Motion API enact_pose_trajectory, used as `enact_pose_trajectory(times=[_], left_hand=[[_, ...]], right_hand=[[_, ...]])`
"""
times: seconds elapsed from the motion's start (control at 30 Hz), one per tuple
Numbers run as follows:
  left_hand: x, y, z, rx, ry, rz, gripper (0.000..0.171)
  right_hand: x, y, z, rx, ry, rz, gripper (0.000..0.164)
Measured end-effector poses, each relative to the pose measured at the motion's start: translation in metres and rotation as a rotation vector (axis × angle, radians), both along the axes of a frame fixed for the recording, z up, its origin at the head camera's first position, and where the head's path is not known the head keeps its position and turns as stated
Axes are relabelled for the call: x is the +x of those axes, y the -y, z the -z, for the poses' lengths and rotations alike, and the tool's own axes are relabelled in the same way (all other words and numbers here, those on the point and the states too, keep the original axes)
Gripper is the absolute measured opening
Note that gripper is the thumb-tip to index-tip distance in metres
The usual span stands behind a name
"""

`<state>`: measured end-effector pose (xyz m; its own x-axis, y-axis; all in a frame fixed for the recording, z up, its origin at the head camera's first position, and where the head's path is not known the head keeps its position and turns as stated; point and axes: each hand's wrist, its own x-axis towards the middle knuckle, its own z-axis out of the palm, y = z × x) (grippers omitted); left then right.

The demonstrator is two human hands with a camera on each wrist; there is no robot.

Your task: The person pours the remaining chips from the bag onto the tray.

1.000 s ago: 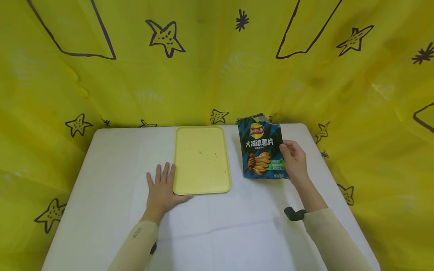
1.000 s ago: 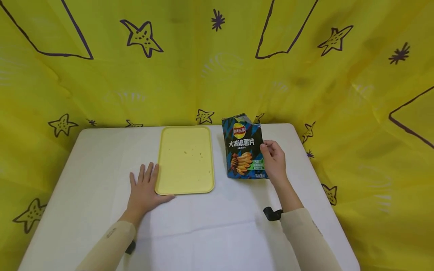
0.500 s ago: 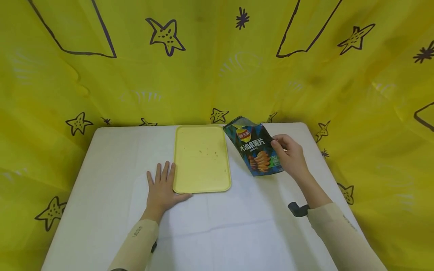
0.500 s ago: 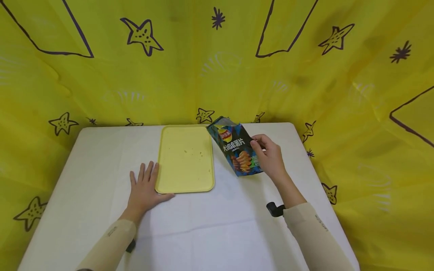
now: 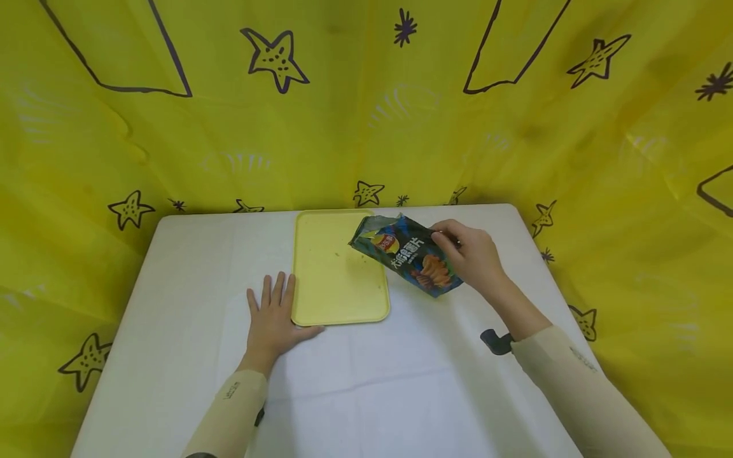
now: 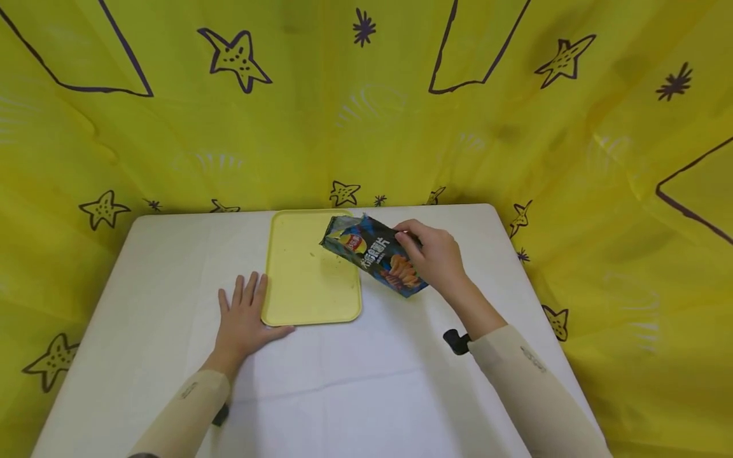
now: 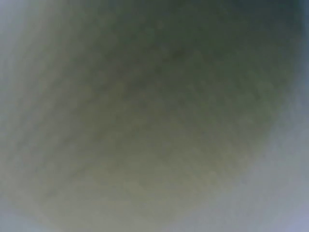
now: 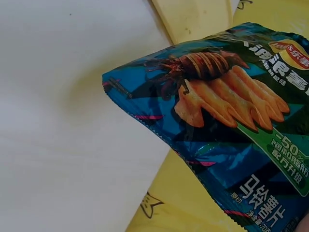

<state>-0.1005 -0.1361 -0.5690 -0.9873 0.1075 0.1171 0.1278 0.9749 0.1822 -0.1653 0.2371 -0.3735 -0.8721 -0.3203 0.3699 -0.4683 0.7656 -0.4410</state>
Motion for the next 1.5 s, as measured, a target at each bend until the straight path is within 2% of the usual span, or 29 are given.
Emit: enact_pose_trajectory(times=[0.3,0.7,0.87,1.1,1.5], left_hand=[[0.000,0.002,0.003,0.021,-0.020,0.000,0.124],[-0.001,0.002,-0.001,0.008,0.000,-0.002,0.125],[-0.001,0.002,-0.001,0.006,0.003,-0.002,0.124],[-0.001,0.003,0.000,0.008,-0.004,0.007,0.125],[-0.001,0.003,-0.003,-0.001,0.031,0.004,0.124]], right_hand=[[-0.010,0.018,-0.007,0.122,-0.069,-0.060,0.016],[-0.020,0.040,-0.020,0.316,-0.071,-0.081,0.016],[-0.025,0.047,-0.024,0.354,-0.105,-0.104,0.015],[-0.031,0.055,-0.027,0.382,-0.103,-0.132,0.015],[-0.036,0.062,-0.032,0.405,-0.138,-0.175,0.014]])
